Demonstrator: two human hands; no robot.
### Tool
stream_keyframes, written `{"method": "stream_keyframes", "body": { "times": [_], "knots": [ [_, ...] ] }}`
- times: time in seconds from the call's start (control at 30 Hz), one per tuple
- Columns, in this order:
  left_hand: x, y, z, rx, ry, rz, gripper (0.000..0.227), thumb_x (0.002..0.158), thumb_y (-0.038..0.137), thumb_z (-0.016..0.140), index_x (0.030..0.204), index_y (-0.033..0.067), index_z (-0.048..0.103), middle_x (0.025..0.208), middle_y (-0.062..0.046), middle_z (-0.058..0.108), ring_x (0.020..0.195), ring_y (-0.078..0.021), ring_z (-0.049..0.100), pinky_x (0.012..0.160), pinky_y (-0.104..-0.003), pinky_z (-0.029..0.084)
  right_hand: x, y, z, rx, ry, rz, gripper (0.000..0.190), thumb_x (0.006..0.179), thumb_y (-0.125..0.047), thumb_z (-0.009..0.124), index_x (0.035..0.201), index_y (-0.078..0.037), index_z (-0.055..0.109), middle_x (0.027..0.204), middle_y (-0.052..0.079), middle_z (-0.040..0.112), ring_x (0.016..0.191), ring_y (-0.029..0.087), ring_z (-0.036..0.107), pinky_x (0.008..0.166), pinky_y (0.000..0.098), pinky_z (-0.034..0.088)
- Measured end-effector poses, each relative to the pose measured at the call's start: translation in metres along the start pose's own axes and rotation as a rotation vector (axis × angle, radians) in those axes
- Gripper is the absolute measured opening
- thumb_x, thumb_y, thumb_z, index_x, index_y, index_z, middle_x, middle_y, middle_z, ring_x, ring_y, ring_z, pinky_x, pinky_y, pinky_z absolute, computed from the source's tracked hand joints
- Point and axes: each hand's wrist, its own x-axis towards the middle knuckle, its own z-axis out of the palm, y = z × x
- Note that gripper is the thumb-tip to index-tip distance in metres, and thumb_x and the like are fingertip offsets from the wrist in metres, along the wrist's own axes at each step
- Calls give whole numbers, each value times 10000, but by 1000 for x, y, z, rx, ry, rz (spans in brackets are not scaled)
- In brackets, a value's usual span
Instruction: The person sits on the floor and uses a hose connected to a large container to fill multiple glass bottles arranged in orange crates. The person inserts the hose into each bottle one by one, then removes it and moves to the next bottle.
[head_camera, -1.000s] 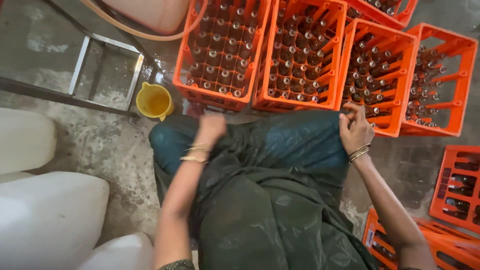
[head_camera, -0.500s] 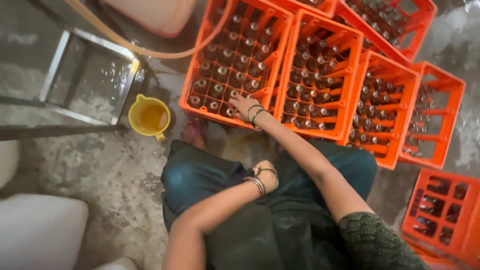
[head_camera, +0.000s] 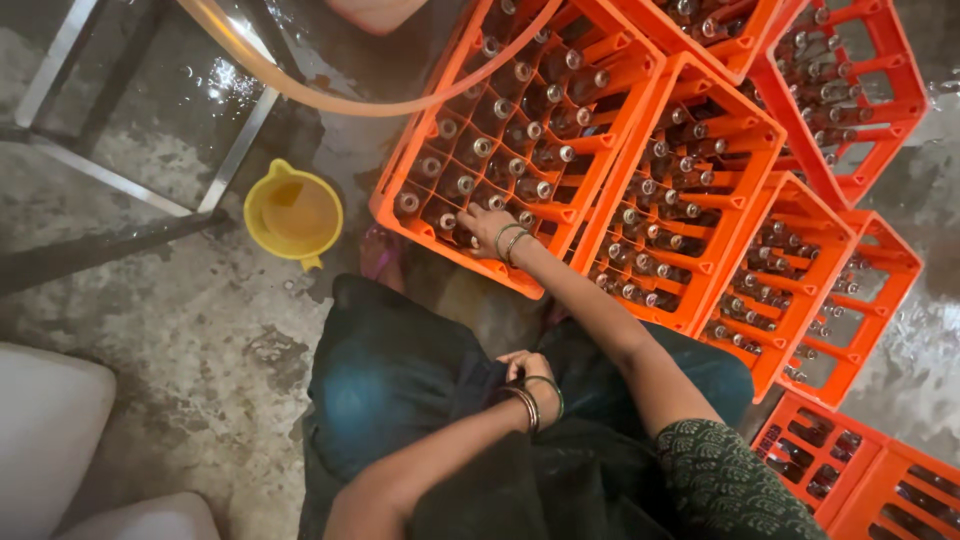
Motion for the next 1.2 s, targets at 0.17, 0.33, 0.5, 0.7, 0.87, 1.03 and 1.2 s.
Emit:
{"method": "stream_keyframes", "body": {
  "times": [0.17,0.33,0.5,0.7,0.87,1.03,1.2],
  "knots": [
    [-9,-3,-7,10,-25,49,413,731,156,763,1107,-11,731,1107,-283,698,767,-295,651,462,-293,465,-1,7,-2,63,27,-30,693,768,-377,808,1319,-96,495,1234,159,558,1023,394,639,788,522,552],
    [3,7,-4,73,-42,-74,361,782,108,749,1108,-41,708,1115,-319,702,671,-194,640,447,-281,471,-50,2,-61,118,103,-95,463,724,-334,780,1039,-119,517,1005,103,591,904,331,641,739,467,556],
    [4,10,-15,38,-64,32,358,785,129,736,1102,-34,705,1106,-314,700,672,-197,632,445,-277,457,-143,9,-186,131,46,-37,531,722,-454,844,817,-88,471,729,74,540,633,258,563,562,406,491],
    [-4,2,-34,19,-66,144,350,792,132,732,1103,-25,707,1109,-306,704,683,-205,638,446,-276,455,-226,5,-318,264,33,94,367,735,-325,829,796,-156,508,722,14,632,589,86,587,456,242,483],
    [-11,2,-40,8,-53,133,343,797,135,729,1104,-18,709,1112,-301,707,692,-211,643,447,-276,453,-257,-2,-377,310,84,237,341,756,-297,811,888,-143,537,741,5,658,576,70,589,444,238,452],
    [-16,3,-53,4,-19,120,336,803,137,726,1104,-10,711,1115,-295,710,701,-218,648,447,-276,451,-274,-13,-405,514,173,204,344,824,-231,818,980,-91,544,876,-33,589,756,35,559,630,212,462],
    [-19,3,-51,9,-7,110,329,808,139,722,1105,-3,713,1118,-289,712,710,-224,653,448,-276,449,-272,-34,-415,619,259,373,287,895,-206,783,995,-85,542,803,-13,588,692,65,567,637,242,467]
  ]
}}
